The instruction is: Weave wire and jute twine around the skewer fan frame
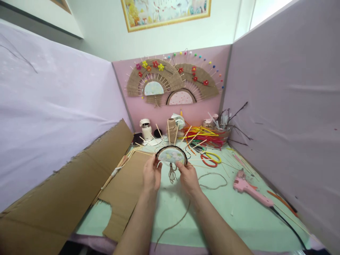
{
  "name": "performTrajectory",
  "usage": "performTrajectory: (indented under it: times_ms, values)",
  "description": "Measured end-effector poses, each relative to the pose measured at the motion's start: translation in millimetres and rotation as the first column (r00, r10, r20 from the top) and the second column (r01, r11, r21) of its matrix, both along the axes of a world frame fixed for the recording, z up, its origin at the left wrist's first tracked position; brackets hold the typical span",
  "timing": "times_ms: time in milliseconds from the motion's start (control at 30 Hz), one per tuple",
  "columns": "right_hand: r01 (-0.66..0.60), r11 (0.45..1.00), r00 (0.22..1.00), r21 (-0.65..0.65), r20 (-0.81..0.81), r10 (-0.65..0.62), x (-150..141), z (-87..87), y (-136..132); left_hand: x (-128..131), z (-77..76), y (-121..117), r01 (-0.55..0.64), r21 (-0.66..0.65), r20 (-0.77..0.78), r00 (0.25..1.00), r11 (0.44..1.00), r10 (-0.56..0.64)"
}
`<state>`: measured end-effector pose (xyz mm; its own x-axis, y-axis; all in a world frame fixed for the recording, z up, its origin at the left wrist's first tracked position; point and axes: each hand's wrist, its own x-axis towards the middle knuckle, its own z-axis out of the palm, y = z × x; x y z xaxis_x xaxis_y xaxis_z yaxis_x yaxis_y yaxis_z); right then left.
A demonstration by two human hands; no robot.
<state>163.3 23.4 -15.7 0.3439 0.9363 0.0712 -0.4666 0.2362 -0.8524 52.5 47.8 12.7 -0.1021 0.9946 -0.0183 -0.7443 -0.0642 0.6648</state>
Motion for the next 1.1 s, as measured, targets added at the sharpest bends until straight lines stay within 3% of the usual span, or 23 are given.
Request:
performTrajectory:
  times_ms: [133, 267, 433, 533, 667, 767, 933, 1100]
  values:
    - [0.023, 0.999, 0.999, 0.026, 0.029, -0.024, -1, -6.3, 2, -1, -2.6, 1, -0.021, -0.04, 0.017, 1.0, 0.999, 0.022]
    - [0.044, 0.999, 0.998, 0.004, 0.053, -0.044, 0, -9.9, 4, -1, -5.2, 2, 0.035, -0.068, 0.07, 0.997, 0.997, -0.03]
    - [0.033, 0.999, 0.999, 0.0, -0.013, -0.033, -3, -7.5, 3, 3, -7.7, 1, 0.052, -0.048, 0.123, 0.991, 0.997, -0.046]
    - [0.012, 0.999, 0.998, -0.031, -0.057, -0.014, -3, -8.9, 3, 10, -5.5, -4, 0.048, 0.043, 0.103, 0.993, 0.998, -0.052]
    - [-0.006, 0.996, 0.996, -0.086, -0.09, -0.002, 0, -14.2, 5, 19, -4.2, -12, 0.158, 0.231, -0.04, 0.987, 0.96, -0.153]
    - [-0.066, 0.995, 0.992, -0.071, -0.116, 0.057, 1, -16.6, 6, 24, -9.2, -13, 0.207, 0.233, -0.132, 0.975, 0.95, -0.18]
    - [-0.113, 0.99, 0.992, -0.082, -0.059, 0.109, -4, -13.8, 3, 22, -12.6, -7, 0.059, 0.163, -0.075, 0.996, 0.985, -0.048]
    - [0.026, 0.997, 0.949, -0.068, 0.315, -0.004, -5, -12.3, -1, 4, -1.3, -7, -0.263, 0.243, -0.142, 0.943, 0.934, 0.302]
